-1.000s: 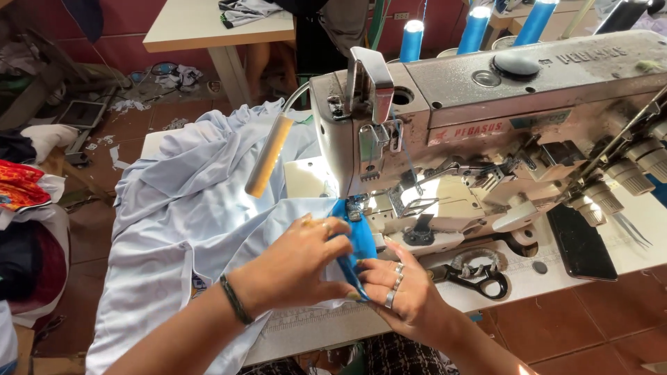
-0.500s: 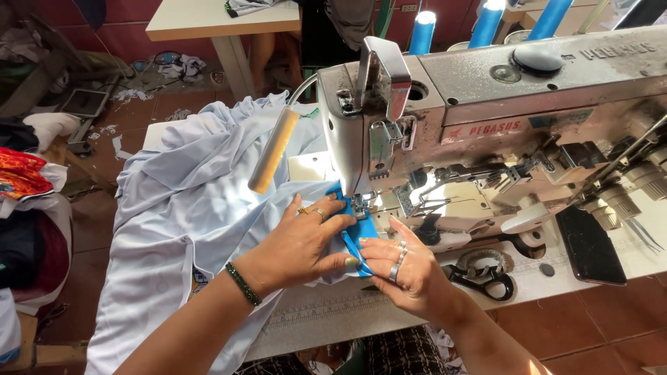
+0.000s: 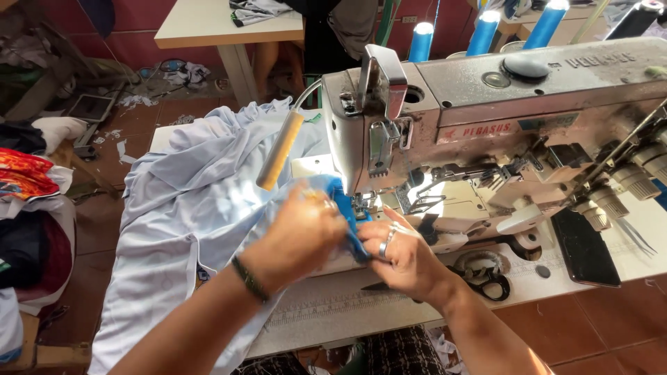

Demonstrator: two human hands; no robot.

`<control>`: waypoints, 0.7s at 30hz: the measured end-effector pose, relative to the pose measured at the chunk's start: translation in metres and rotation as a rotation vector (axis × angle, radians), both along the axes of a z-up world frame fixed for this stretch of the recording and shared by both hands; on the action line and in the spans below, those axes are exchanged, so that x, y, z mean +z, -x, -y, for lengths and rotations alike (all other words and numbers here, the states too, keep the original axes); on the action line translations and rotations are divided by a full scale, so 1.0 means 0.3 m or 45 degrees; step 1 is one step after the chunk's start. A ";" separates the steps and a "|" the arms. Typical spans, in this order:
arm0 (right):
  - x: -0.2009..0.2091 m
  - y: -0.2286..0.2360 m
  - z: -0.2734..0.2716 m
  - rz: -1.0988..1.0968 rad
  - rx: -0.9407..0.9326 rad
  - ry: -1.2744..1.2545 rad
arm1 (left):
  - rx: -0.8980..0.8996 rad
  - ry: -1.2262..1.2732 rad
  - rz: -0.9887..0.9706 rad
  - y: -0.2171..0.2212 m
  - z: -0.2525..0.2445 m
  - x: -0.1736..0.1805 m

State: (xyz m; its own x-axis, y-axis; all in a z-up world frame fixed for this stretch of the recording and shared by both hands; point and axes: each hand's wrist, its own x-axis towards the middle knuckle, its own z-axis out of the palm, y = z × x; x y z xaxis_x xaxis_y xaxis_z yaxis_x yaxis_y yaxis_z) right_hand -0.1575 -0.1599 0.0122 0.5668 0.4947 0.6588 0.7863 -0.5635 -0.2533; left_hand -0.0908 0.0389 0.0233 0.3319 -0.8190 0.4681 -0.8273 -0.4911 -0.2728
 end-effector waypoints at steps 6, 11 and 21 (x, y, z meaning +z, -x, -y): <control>0.051 0.139 -0.022 -0.015 0.056 0.100 | -0.090 -0.325 -0.427 0.130 0.015 0.082; 0.013 0.111 -0.006 -0.028 0.064 0.034 | -0.114 -0.098 -0.780 0.101 0.006 0.110; 0.007 0.011 0.004 -0.068 0.093 -0.108 | 0.180 -0.473 -0.867 0.070 0.062 0.103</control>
